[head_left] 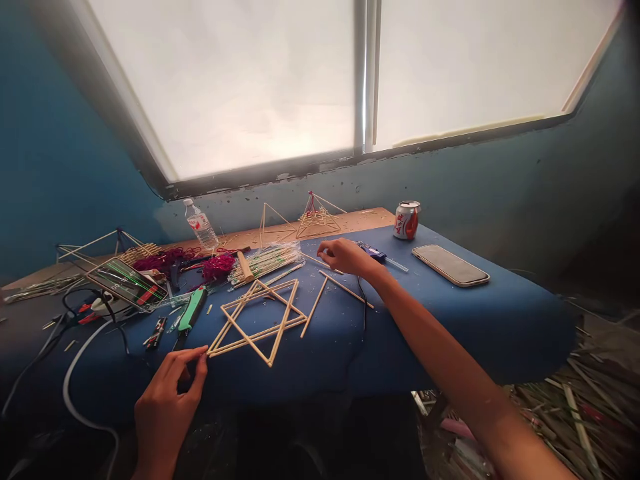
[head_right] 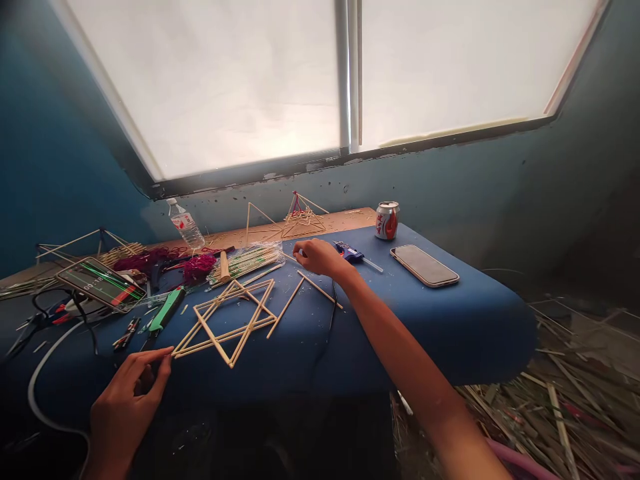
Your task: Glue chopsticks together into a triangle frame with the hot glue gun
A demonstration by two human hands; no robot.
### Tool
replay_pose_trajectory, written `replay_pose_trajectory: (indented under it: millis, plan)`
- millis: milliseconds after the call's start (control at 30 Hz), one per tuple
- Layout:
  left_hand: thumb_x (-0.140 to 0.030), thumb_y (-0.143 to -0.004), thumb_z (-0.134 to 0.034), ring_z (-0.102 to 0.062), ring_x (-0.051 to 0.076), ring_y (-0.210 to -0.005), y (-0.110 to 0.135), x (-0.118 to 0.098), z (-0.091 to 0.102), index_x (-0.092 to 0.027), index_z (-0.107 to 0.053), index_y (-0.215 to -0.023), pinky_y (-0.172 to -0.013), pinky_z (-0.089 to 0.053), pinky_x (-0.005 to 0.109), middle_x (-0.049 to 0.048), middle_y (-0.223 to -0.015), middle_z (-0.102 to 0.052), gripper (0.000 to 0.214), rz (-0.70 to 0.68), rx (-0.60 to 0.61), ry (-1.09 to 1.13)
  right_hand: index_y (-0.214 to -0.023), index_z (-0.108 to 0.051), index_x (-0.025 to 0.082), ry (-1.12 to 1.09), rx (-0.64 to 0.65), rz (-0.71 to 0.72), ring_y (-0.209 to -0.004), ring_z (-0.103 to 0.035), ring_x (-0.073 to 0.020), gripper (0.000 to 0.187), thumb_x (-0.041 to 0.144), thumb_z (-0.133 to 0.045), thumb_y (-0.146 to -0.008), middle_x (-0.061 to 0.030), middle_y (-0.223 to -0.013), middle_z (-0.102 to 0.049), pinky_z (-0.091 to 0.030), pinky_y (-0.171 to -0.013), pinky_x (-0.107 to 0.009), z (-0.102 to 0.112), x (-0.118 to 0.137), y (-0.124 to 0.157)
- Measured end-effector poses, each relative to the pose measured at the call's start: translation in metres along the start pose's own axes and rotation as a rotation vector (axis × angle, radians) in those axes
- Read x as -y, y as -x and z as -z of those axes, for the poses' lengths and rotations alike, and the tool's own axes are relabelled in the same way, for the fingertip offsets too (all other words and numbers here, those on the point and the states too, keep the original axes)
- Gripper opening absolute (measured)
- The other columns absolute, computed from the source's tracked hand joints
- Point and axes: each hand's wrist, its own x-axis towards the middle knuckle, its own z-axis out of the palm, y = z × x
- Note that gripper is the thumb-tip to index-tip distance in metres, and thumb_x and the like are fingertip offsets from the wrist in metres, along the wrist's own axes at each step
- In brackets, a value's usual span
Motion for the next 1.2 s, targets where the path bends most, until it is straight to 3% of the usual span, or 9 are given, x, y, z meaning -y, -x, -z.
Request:
replay_pose_trajectory:
  millis: [200,667,833,967,1200]
  plan:
    - [-0.031,-0.091,-0.062,-0.053,0.009,-0.064,-0.001,0.0,-0.001,-0.022,-0.069,-0.092,-0.062,-0.041,0.021,-0.0028,-0.085,-0.067,0.011,-0.05,-0.03,0.002,-0.098,-0.071,0.021,0.023,-0.004,0.006,-0.059,-0.054,-0.0127,0.021,0.027,-0.053,-0.092,-0.0013,-0.073,-0.07,-0.026,-0.058,-0.024,0.001,0.001,0.0]
    - [-0.03,-0.094,-0.056,-0.054,0.008,-0.06,-0.003,-0.004,-0.001,-0.022,-0.063,-0.087,-0.058,-0.04,0.019,-0.0037,-0.078,-0.065,0.013,-0.04,0.09,0.026,-0.102,-0.072,0.02,0.028,-0.027,0.019,-0.058,-0.053,-0.0132,0.024,0.029,-0.051,-0.094,-0.0017,-0.071,-0.069,-0.026,-0.057,-0.025,-0.001,0.001,0.001]
    - [-0.034,-0.094,-0.054,-0.053,0.008,-0.056,-0.003,-0.007,-0.004,-0.021,-0.065,-0.087,-0.055,-0.037,0.02,-0.0044,-0.066,-0.058,0.018,0.044,0.068,-0.018,-0.101,-0.071,0.021,0.041,-0.047,0.021,-0.054,-0.05,-0.0132,0.023,0.029,-0.051,-0.094,-0.0004,-0.066,-0.067,-0.025,-0.055,-0.026,0.0,0.001,0.001]
    - [-0.039,-0.093,-0.056,-0.05,0.009,-0.052,-0.005,-0.003,-0.008,-0.022,-0.068,-0.093,-0.054,-0.035,0.022,-0.0048,-0.061,-0.052,0.021,0.151,-0.023,-0.111,-0.101,-0.071,0.021,0.05,-0.048,0.025,-0.061,-0.056,-0.0146,0.021,0.025,-0.052,-0.092,-0.0019,-0.072,-0.07,-0.027,-0.057,-0.025,0.0,0.002,0.001]
    - [-0.04,-0.097,-0.046,-0.059,0.014,-0.067,-0.007,0.002,0.002,-0.024,-0.069,-0.1,-0.062,-0.042,0.027,0.0008,-0.083,-0.07,0.028,0.344,0.016,-0.03,-0.102,-0.071,0.022,0.046,-0.076,0.047,-0.065,-0.059,-0.0163,0.021,0.025,-0.052,-0.093,-0.0027,-0.074,-0.071,-0.027,-0.06,-0.026,-0.002,-0.001,-0.001]
